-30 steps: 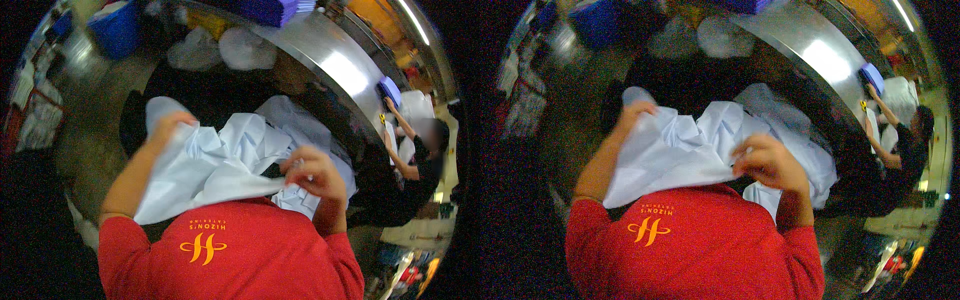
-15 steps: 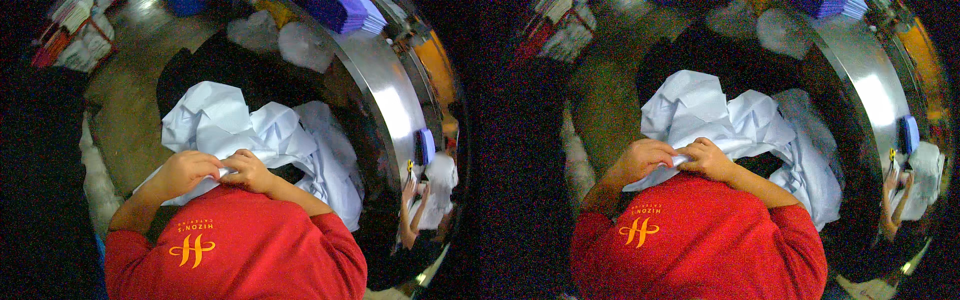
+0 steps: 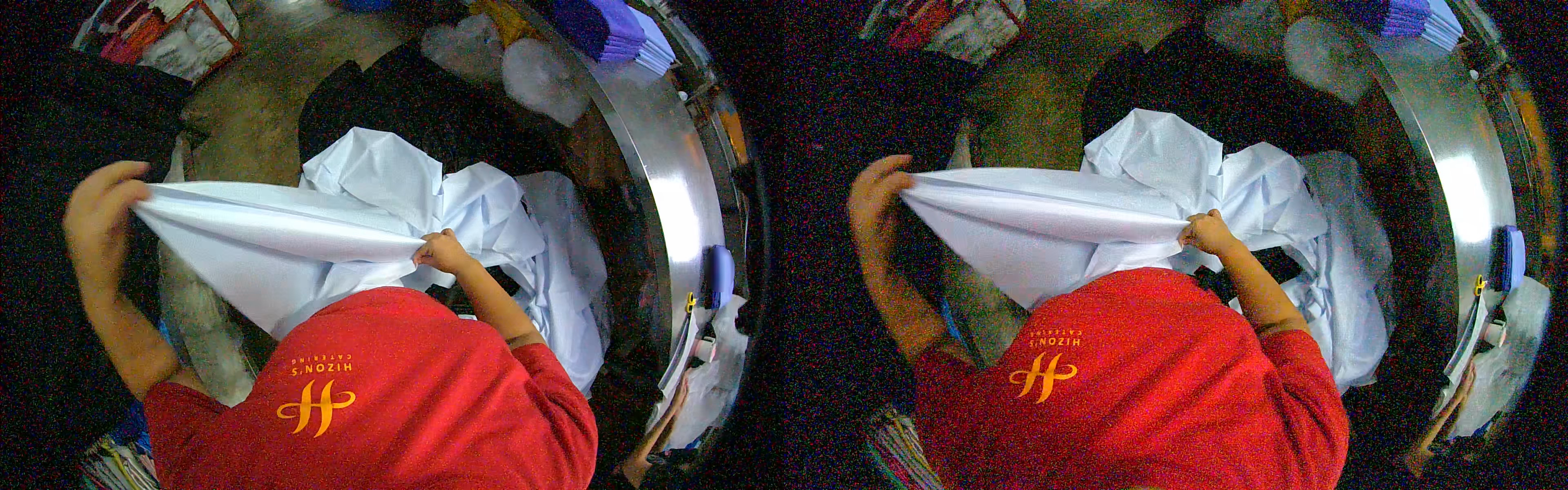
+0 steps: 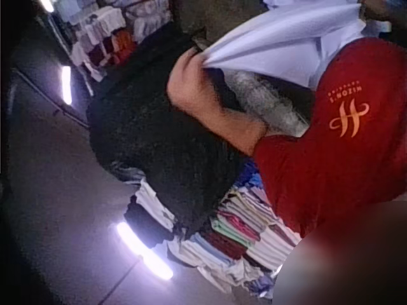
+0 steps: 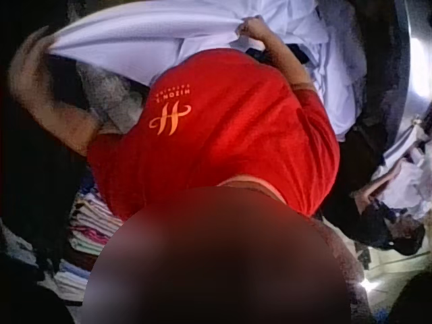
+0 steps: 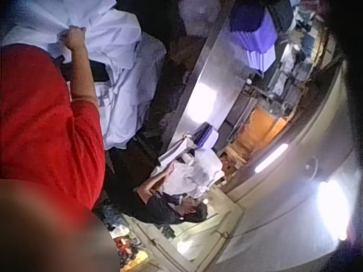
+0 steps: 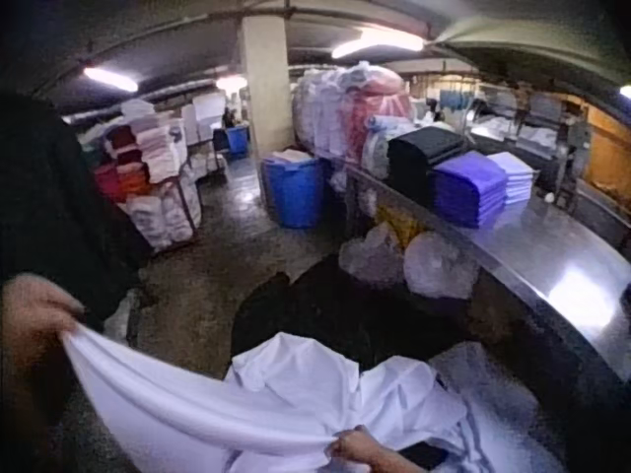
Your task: The person unfolds a large white sheet on a metal table, smooths it, and uses yellow-handled scissors to cut along a folded edge. After cutting, the person folds the sheet and places it on the table. A second person is visible in the background working at the same table.
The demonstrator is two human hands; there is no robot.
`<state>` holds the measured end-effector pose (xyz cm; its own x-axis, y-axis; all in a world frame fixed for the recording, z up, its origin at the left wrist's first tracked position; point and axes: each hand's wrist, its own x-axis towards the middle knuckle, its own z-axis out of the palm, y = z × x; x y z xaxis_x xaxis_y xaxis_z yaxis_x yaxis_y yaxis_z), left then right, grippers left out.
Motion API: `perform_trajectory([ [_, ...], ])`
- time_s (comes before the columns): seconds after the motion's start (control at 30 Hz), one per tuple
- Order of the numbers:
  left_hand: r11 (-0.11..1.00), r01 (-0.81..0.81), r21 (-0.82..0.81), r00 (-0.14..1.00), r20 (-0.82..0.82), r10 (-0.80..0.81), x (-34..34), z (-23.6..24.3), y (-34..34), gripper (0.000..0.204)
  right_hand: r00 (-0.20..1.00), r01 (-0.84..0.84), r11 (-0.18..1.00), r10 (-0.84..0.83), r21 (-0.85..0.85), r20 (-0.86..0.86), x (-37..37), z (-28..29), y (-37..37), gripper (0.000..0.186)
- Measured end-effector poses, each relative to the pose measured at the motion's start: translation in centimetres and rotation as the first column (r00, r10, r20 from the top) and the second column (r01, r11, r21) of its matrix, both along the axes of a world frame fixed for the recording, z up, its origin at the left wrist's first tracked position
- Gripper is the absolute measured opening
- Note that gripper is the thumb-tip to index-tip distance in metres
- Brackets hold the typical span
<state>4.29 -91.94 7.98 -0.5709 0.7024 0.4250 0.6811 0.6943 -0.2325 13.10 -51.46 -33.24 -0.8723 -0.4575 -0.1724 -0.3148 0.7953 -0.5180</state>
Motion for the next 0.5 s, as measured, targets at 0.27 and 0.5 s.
perform_trajectory([
  [0.27, 0.895, -0.445, -0.014, 0.841, -0.352, 0.412, 0.7, 2.0, -12.9, 0.025, 0.944, 0.203, 0.97, -0.158, -0.134, 0.29, 0.4, -3.3, 3.8, 0.008],
  [0.5, 0.816, -0.571, 0.085, 0.733, -0.395, 0.554, 0.5, 3.6, -18.8, 0.025, 0.966, 0.173, 0.896, -0.236, -0.41, -0.109, 3.9, 2.5, 5.7, 0.007],
])
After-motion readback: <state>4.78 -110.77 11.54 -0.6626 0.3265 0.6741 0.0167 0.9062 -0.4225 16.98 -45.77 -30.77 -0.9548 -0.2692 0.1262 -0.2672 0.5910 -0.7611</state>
